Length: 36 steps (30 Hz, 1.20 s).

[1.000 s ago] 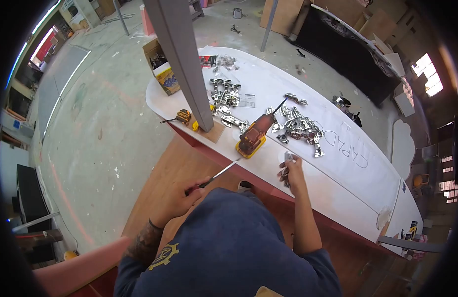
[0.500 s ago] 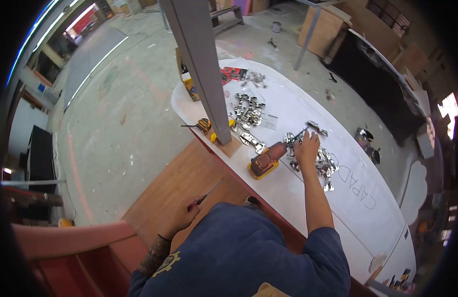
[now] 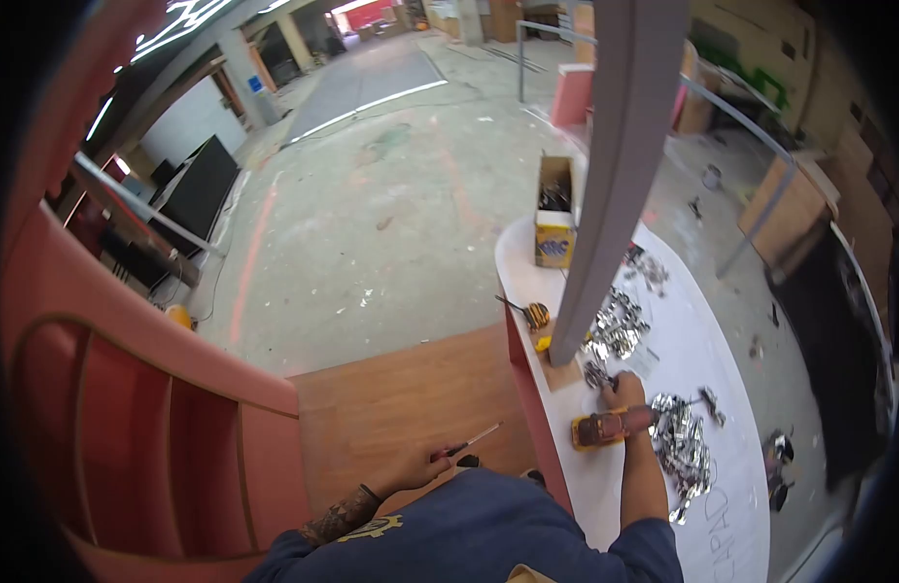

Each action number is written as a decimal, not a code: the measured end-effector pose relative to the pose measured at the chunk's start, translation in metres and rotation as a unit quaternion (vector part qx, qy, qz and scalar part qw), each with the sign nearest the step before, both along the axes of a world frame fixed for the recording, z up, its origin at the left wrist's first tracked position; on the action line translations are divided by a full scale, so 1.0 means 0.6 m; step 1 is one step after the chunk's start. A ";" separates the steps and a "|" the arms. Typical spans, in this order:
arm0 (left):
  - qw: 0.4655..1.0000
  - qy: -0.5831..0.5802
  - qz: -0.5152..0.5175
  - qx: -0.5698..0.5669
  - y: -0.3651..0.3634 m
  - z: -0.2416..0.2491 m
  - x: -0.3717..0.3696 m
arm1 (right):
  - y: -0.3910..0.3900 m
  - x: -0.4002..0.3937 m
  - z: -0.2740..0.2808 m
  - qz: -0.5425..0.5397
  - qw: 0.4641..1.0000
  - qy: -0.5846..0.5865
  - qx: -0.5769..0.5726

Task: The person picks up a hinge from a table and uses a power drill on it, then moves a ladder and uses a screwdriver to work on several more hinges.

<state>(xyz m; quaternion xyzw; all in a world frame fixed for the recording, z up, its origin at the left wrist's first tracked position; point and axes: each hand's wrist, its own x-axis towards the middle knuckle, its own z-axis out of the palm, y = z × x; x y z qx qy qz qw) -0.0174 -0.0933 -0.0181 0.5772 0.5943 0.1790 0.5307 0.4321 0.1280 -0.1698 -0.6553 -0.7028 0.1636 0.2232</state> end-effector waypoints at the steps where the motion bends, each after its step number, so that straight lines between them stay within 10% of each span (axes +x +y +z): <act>1: 1.000 -0.001 0.011 0.010 -0.002 -0.003 0.000 | -0.007 0.002 0.015 -0.047 0.998 0.045 -0.025; 9: 0.999 -0.036 -0.010 -0.028 0.033 0.031 0.001 | -0.143 0.139 -0.022 -0.209 0.964 0.121 0.113; 11: 0.999 -0.020 -0.034 -0.030 0.049 0.026 0.002 | -0.208 0.127 0.039 -0.373 0.862 0.340 -0.043; 13: 0.996 -0.026 -0.082 -0.028 0.072 0.008 0.002 | -0.271 0.127 0.043 -0.373 0.691 0.619 0.017; 14: 0.996 -0.029 -0.086 -0.025 0.081 0.007 0.005 | -0.297 0.123 0.050 -0.373 0.691 0.619 0.023; 16: 0.987 -0.113 -0.105 0.042 0.105 0.014 0.011 | -0.345 0.111 0.060 -0.361 0.440 0.815 0.106; 20: 0.972 -0.199 -0.094 -0.086 0.154 0.076 0.024 | -0.439 0.103 0.035 -0.227 0.435 0.856 0.162; 25: 0.935 -0.299 -0.134 -0.138 0.194 0.096 0.045 | -0.505 -0.049 0.314 -0.154 0.435 0.881 0.108; 28: 0.932 -0.265 -0.204 -0.141 0.207 0.123 0.053 | -0.512 -0.076 0.330 -0.115 0.625 0.767 0.088; 31: 0.925 -0.267 -0.255 -0.086 0.209 0.132 0.062 | -0.490 -0.173 0.426 -0.336 0.468 0.802 0.157; 32: 0.923 -0.268 -0.260 -0.093 0.208 0.136 0.065 | -0.505 -0.089 0.245 0.009 0.535 0.835 0.129; 33: 0.924 -0.257 -0.276 -0.064 0.208 0.142 0.068 | -0.501 -0.113 0.260 0.001 0.536 0.834 0.131; 36: 0.922 -0.218 -0.318 0.026 0.214 0.163 0.058 | -0.470 -0.162 0.280 -0.272 0.453 0.833 0.165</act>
